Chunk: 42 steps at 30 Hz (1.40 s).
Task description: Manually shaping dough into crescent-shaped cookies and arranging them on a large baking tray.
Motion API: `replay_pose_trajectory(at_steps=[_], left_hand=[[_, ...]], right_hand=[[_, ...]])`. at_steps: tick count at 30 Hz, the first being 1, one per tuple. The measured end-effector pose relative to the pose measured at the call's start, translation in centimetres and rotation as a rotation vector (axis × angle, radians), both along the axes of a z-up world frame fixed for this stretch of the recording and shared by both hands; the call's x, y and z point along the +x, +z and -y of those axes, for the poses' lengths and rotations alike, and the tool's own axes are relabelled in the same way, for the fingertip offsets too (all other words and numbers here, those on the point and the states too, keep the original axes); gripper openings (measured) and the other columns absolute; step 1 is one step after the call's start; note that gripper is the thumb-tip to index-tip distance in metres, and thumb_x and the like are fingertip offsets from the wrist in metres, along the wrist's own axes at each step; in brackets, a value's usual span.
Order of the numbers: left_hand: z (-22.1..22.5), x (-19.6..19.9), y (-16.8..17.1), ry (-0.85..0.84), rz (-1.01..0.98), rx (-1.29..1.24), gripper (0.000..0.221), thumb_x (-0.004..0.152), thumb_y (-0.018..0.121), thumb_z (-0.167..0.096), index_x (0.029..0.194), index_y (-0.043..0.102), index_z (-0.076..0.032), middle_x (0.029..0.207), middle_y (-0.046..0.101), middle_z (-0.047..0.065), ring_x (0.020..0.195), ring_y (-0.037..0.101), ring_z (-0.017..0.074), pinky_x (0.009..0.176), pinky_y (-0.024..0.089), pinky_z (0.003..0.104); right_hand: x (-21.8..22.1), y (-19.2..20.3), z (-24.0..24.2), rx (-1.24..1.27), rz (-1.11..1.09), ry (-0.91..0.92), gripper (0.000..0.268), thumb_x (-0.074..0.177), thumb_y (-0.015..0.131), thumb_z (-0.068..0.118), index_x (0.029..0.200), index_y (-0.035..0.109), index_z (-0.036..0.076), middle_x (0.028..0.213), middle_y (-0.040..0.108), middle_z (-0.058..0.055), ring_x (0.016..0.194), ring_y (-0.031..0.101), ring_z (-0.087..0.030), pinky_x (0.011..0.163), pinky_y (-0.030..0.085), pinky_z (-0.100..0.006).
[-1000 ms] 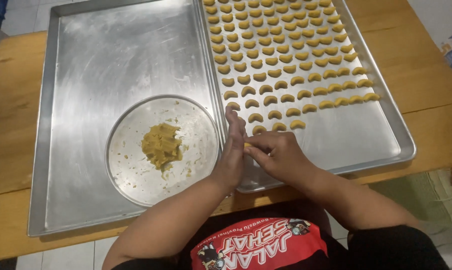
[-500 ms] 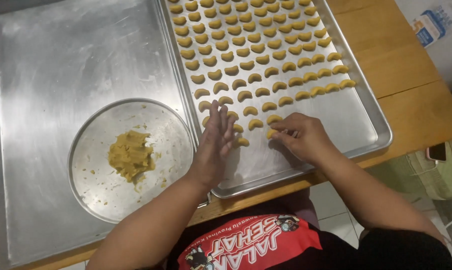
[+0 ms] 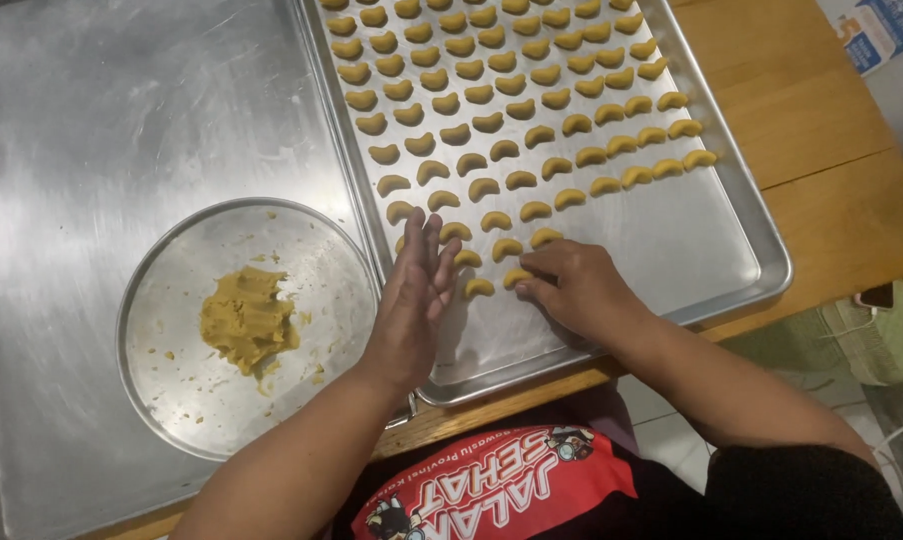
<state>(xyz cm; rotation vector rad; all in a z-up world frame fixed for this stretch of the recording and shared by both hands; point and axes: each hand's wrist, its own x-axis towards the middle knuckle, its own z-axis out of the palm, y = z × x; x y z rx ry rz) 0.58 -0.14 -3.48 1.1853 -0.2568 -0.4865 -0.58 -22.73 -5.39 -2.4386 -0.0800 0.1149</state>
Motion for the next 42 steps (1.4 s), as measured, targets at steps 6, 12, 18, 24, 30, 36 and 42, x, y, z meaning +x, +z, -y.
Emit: replay_pose_trajectory(at_steps=[6,12,18,24,30,36,42], left_hand=[[-0.6,0.0,0.4,0.043,0.02,-0.035,0.101,0.094,0.033,-0.071,0.16,-0.014,-0.011,0.168,-0.013,0.023,0.152,0.003,0.0483,0.121,0.004,0.062],[-0.8,-0.1,0.8,0.101,0.008,-0.044,0.098,0.094,0.035,-0.067,0.16,-0.009,-0.01,0.168,-0.008,0.025,0.152,0.008,0.0479,0.121,0.007,0.06],[-2.6,-0.2,2.4,0.215,-0.032,-0.078,0.088,0.097,0.037,-0.056,0.161,-0.004,-0.012,0.169,-0.005,0.023,0.152,0.009,0.0478,0.121,0.007,0.062],[-9.2,1.5,3.4,0.468,-0.075,-0.236,0.065,0.101,0.049,-0.04,0.159,0.032,-0.017,0.162,0.041,0.005,0.147,0.044,0.0244,0.119,0.037,0.037],[-16.6,5.5,1.8,0.764,0.114,-0.24,0.052,0.105,0.055,-0.047,0.15,0.05,-0.019,0.149,0.058,0.006,0.143,0.05,0.0279,0.122,0.022,0.057],[-17.8,7.0,0.3,0.961,0.03,-0.25,0.046,0.105,0.052,-0.04,0.143,0.054,-0.015,0.135,0.067,0.008,0.131,0.061,0.0272,0.12,0.025,0.058],[-16.9,6.9,0.1,0.933,0.027,-0.162,0.042,0.106,0.052,-0.04,0.139,0.056,-0.014,0.13,0.068,0.008,0.126,0.063,0.0261,0.117,0.031,0.057]], right_hand=[[-0.5,0.1,1.0,-0.061,-0.019,-0.06,0.03,0.085,0.08,0.013,0.113,0.077,0.003,0.09,0.077,-0.018,0.087,0.076,-0.034,0.077,0.062,-0.039],[-0.6,-0.2,0.6,-0.132,-0.043,-0.038,0.024,0.089,0.077,0.015,0.109,0.077,0.001,0.088,0.077,-0.019,0.085,0.076,-0.033,0.075,0.064,-0.039],[-0.5,0.1,0.2,-0.196,-0.039,-0.002,0.024,0.09,0.076,0.015,0.108,0.077,0.0,0.088,0.077,-0.019,0.083,0.076,-0.034,0.072,0.064,-0.037],[0.0,1.9,-0.7,-0.215,0.077,0.076,0.039,0.077,0.086,0.02,0.108,0.078,-0.001,0.089,0.076,-0.023,0.086,0.074,-0.042,0.074,0.062,-0.047],[2.6,2.5,-7.2,-0.086,0.317,0.325,0.029,0.076,0.085,0.014,0.104,0.081,0.011,0.094,0.076,-0.013,0.092,0.074,-0.035,0.079,0.061,-0.044],[9.4,-1.8,-17.2,-0.018,0.346,0.708,0.042,0.079,0.08,0.009,0.121,0.073,0.011,0.112,0.073,-0.012,0.106,0.072,-0.032,0.089,0.059,-0.041],[15.3,-2.7,-24.5,-0.154,0.309,1.066,0.085,0.07,0.084,-0.004,0.147,0.047,0.003,0.144,0.051,-0.027,0.128,0.054,-0.051,0.106,0.05,-0.056]])
